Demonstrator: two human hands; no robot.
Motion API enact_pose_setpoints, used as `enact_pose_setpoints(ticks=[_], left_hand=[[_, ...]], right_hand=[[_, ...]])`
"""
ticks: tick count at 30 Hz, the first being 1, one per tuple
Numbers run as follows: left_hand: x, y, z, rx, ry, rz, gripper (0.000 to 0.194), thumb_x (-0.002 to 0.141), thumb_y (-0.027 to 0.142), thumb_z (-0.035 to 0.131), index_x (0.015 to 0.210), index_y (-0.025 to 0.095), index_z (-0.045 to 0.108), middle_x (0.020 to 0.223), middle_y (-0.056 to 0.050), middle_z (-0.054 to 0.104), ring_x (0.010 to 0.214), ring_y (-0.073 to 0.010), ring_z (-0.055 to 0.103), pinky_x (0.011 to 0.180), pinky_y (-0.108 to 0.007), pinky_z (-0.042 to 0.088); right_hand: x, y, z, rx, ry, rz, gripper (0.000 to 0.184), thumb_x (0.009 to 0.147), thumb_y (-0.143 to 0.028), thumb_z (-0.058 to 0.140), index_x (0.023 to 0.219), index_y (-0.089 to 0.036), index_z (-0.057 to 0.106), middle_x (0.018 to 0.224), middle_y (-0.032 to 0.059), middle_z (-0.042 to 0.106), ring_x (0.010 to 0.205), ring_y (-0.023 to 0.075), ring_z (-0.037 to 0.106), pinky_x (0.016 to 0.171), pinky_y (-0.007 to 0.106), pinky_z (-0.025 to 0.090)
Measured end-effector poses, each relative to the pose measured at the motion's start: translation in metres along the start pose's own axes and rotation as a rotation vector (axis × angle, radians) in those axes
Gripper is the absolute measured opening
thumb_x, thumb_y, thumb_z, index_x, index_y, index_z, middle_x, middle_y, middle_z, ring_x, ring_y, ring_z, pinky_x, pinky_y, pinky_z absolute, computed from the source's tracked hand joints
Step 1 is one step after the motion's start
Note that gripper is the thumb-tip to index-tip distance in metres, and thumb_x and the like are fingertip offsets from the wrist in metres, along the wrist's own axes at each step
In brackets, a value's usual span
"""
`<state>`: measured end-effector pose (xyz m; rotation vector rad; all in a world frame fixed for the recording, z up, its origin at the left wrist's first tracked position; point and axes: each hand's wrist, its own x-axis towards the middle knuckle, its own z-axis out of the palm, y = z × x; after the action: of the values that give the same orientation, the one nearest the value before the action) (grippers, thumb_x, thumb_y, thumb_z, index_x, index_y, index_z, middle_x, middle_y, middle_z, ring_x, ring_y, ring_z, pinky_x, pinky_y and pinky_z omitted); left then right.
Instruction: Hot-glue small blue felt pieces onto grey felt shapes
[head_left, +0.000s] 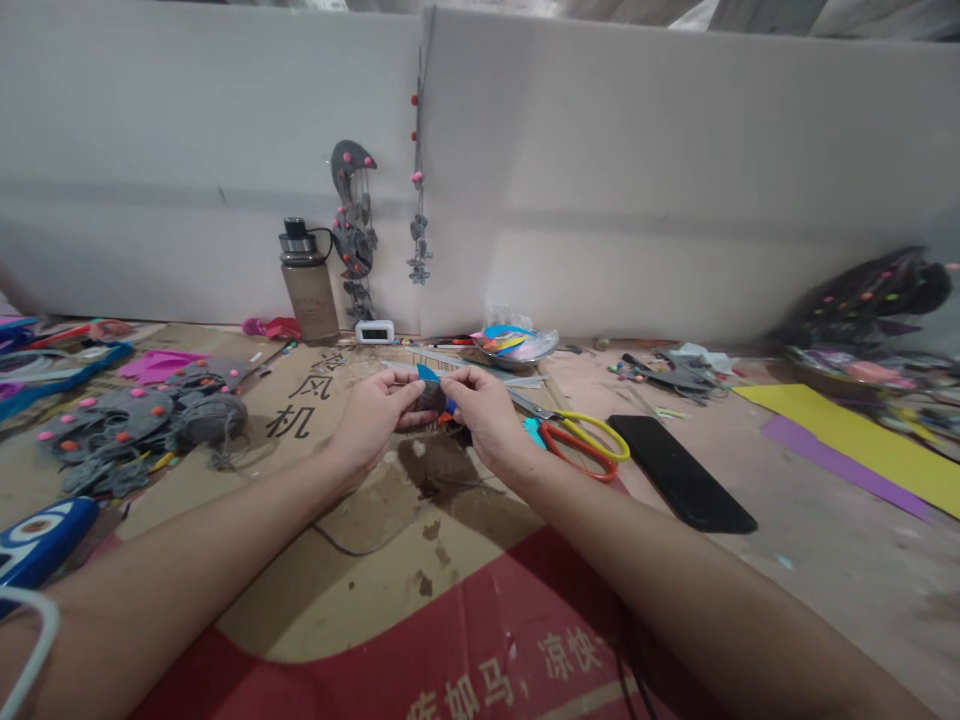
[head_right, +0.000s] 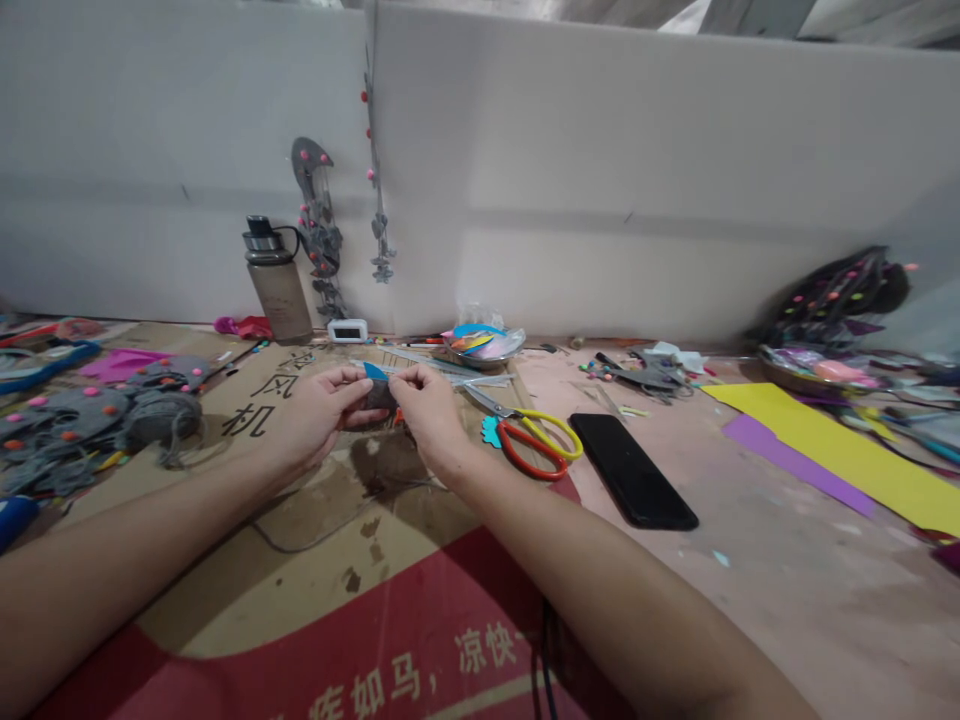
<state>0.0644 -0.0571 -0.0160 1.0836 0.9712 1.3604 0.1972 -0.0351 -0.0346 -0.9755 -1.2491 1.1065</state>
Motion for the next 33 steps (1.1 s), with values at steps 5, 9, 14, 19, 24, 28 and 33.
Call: enact_pose_setpoints(ticks=[5, 9, 14, 19, 24, 28, 33], left_hand=[[-0.0018, -0.0056, -0.0004, -0.027, -0.013, -0.009, 0.015, 0.071, 0.019, 0.069, 0.081, 0.012, 0.060, 0.083, -0.005, 0.065, 0.073, -0.0136, 0.065, 0.071, -0.033, 0.058], [-0.0021, -0.0076, -0.0020, -0.044, 0.005, -0.034, 0.014, 0.069, 0.017, 0.069, 0.079, 0.012, 0.060, 0.079, -0.003, 0.063, 0.069, -0.0121, 0.063, 0.068, -0.031, 0.058], [-0.0026, -0.0037, -0.0010, -0.062, 0.027, -0.071, 0.012, 0.067, 0.016, 0.069, 0.073, 0.013, 0.058, 0.067, 0.000, 0.059, 0.057, -0.0089, 0.057, 0.062, -0.029, 0.058], [-0.0021, -0.0021, -0.0014, -0.075, 0.015, -0.087, 0.009, 0.069, 0.015, 0.067, 0.071, 0.013, 0.058, 0.064, 0.001, 0.057, 0.053, -0.0072, 0.054, 0.061, -0.028, 0.058], [0.0008, -0.0056, -0.0054, -0.071, -0.038, -0.110, 0.012, 0.069, 0.017, 0.069, 0.077, 0.012, 0.062, 0.074, -0.003, 0.062, 0.064, -0.0109, 0.061, 0.065, -0.030, 0.058], [0.0023, -0.0077, -0.0061, -0.051, -0.048, -0.111, 0.014, 0.068, 0.020, 0.072, 0.077, 0.012, 0.064, 0.070, -0.002, 0.062, 0.061, -0.0103, 0.059, 0.066, -0.030, 0.057], [0.0020, -0.0068, -0.0035, -0.054, 0.018, -0.131, 0.008, 0.069, 0.017, 0.069, 0.072, 0.013, 0.063, 0.069, -0.003, 0.063, 0.059, -0.0100, 0.059, 0.061, -0.027, 0.057]], right_hand=[[0.0007, 0.0007, 0.0007, 0.033, 0.003, 0.066, 0.012, 0.063, -0.029, 0.059, 0.064, -0.018, 0.055, 0.061, -0.0047, 0.049, 0.050, 0.0066, 0.036, 0.047, 0.022, 0.027], [0.0005, 0.0007, 0.0014, 0.029, -0.011, 0.109, 0.009, 0.061, -0.026, 0.056, 0.063, -0.017, 0.055, 0.058, -0.0053, 0.049, 0.047, 0.0058, 0.035, 0.046, 0.022, 0.025], [-0.0018, -0.0012, 0.0027, 0.019, -0.030, 0.112, 0.010, 0.062, -0.027, 0.056, 0.063, -0.017, 0.054, 0.055, -0.0060, 0.047, 0.045, 0.0055, 0.035, 0.044, 0.022, 0.025], [-0.0017, -0.0014, 0.0032, 0.031, -0.050, 0.116, 0.010, 0.061, -0.028, 0.056, 0.063, -0.018, 0.054, 0.051, -0.0068, 0.044, 0.042, 0.0051, 0.032, 0.041, 0.021, 0.023], [-0.0002, 0.0001, 0.0028, 0.046, -0.025, 0.159, 0.011, 0.060, -0.027, 0.056, 0.066, -0.017, 0.054, 0.051, -0.0067, 0.044, 0.041, 0.0047, 0.031, 0.040, 0.021, 0.021], [-0.0006, 0.0008, 0.0029, 0.032, -0.027, 0.141, 0.011, 0.060, -0.027, 0.056, 0.064, -0.017, 0.054, 0.053, -0.0059, 0.046, 0.042, 0.0045, 0.032, 0.041, 0.020, 0.022], [-0.0027, -0.0001, 0.0042, 0.008, -0.030, 0.109, 0.011, 0.061, -0.028, 0.055, 0.064, -0.017, 0.056, 0.053, -0.0055, 0.046, 0.043, 0.0054, 0.034, 0.042, 0.021, 0.024]])
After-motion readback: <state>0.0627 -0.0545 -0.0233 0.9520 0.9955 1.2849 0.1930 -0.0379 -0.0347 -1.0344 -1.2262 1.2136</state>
